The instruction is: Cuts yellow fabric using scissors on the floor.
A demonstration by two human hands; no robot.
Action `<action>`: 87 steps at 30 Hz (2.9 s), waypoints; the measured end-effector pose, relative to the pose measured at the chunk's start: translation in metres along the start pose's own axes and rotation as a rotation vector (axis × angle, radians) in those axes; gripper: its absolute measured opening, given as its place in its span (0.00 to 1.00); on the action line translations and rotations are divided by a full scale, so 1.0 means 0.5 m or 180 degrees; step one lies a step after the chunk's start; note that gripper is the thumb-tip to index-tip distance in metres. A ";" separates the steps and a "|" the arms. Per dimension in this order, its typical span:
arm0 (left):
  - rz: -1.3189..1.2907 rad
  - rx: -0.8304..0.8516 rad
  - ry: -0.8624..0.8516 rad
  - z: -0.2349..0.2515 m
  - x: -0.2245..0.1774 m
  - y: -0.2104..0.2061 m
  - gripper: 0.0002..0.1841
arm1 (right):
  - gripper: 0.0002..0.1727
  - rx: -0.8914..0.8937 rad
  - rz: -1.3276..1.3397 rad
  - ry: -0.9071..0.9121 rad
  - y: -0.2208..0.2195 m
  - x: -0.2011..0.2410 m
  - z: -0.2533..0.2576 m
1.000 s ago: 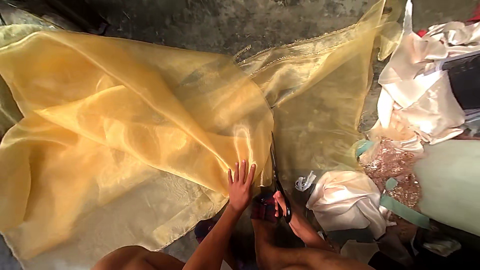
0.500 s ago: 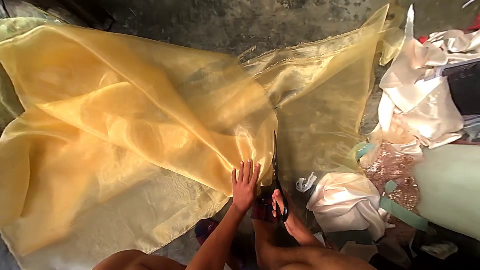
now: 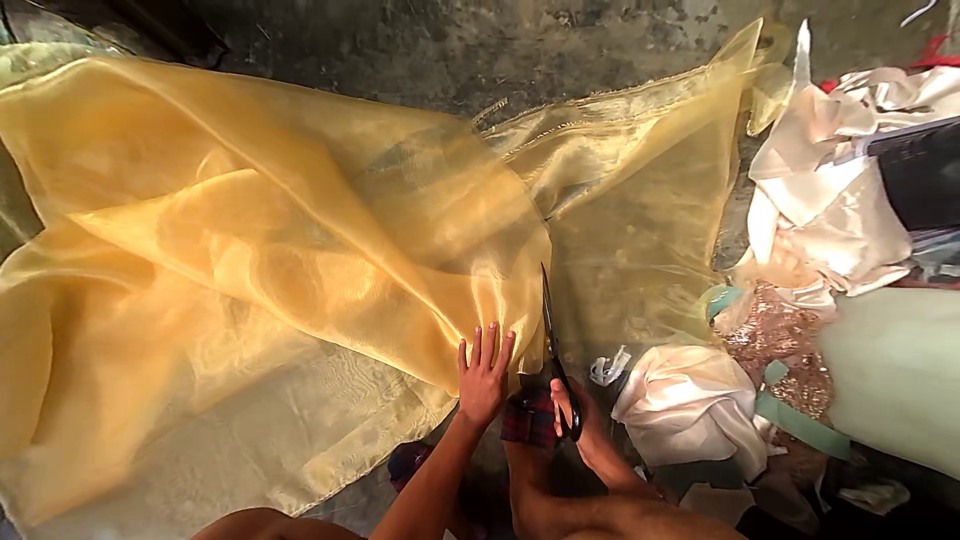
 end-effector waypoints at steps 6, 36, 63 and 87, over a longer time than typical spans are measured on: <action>0.0049 -0.0011 -0.0086 -0.016 -0.001 -0.001 0.30 | 0.24 0.0104 -0.0324 0.0015 0.005 0.033 0.061; 0.0243 -0.0112 -0.0136 -0.062 0.012 0.001 0.29 | 0.27 0.0039 -0.0911 0.0235 0.033 0.117 0.141; 0.0275 -0.0132 -0.0136 -0.077 0.015 0.004 0.30 | 0.30 -0.0125 -0.1221 0.0314 0.027 0.143 0.164; 0.0247 -0.0048 -0.0129 -0.091 0.012 0.006 0.30 | 0.29 -0.0022 -0.1223 0.0321 0.017 0.201 0.240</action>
Point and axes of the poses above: each hand's wrist, its own z-axis towards the middle knuckle, its own y-axis out of the back of the hand, x = y × z, the point moved 6 cm from there along z, towards the middle knuckle, and after that the axes turned 4 degrees about x, right-handed, at the moved point
